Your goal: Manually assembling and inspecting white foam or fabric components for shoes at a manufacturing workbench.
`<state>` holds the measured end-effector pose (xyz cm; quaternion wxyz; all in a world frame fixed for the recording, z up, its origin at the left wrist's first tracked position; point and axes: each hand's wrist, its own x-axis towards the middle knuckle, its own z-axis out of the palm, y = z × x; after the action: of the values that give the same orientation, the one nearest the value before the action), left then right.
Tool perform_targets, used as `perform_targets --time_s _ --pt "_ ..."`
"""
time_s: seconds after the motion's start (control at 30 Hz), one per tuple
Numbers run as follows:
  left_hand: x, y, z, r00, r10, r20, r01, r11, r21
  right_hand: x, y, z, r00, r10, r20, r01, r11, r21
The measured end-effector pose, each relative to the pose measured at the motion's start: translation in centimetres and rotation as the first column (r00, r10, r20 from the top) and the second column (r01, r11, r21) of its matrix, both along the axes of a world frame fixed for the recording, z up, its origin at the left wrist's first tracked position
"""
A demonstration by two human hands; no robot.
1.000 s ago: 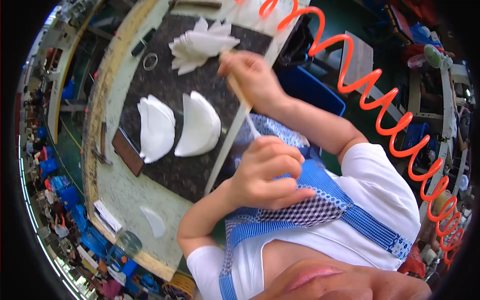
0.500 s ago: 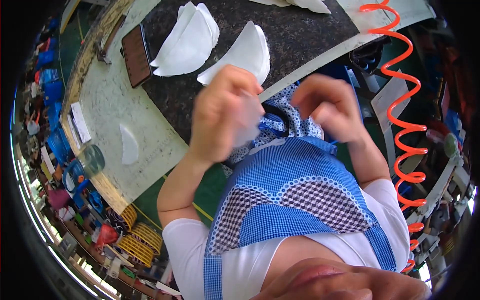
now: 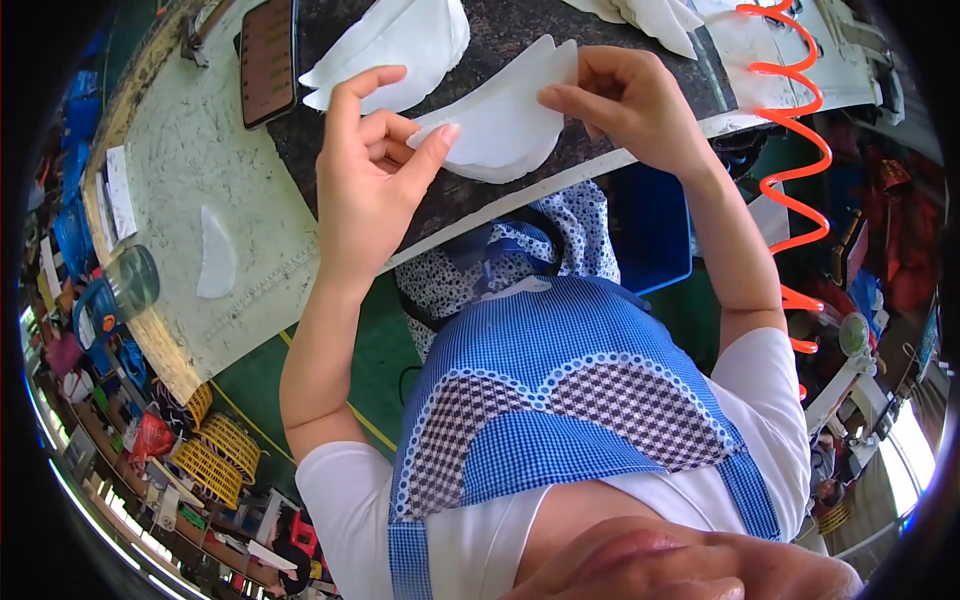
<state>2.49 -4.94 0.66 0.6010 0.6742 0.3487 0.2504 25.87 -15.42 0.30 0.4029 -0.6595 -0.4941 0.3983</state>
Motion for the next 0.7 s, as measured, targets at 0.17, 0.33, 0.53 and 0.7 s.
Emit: perform_targets --time_s 0.17,0.33,0.53,0.7 --pt "0.1 0.1 -1.9 0.993 0.009 -0.120 -0.002 0.998 0.063 0.2 1.1 -1.2 0.987 0.072 0.142 -0.057 0.993 -0.102" --pt "0.3 0.5 -3.0 0.956 -0.027 -0.293 0.111 0.956 0.272 0.1 1.2 -3.0 0.913 0.076 0.402 -0.062 0.997 -0.046" --pt "0.4 1.5 -0.4 0.941 0.083 -0.328 0.230 0.556 0.799 -1.8 0.3 -1.3 0.732 0.001 0.681 -0.206 0.953 0.221" --pt "-0.1 1.2 4.2 0.812 -0.478 -0.334 0.573 0.546 0.611 -4.4 -2.3 3.1 0.724 0.103 0.682 -0.454 0.815 0.360"
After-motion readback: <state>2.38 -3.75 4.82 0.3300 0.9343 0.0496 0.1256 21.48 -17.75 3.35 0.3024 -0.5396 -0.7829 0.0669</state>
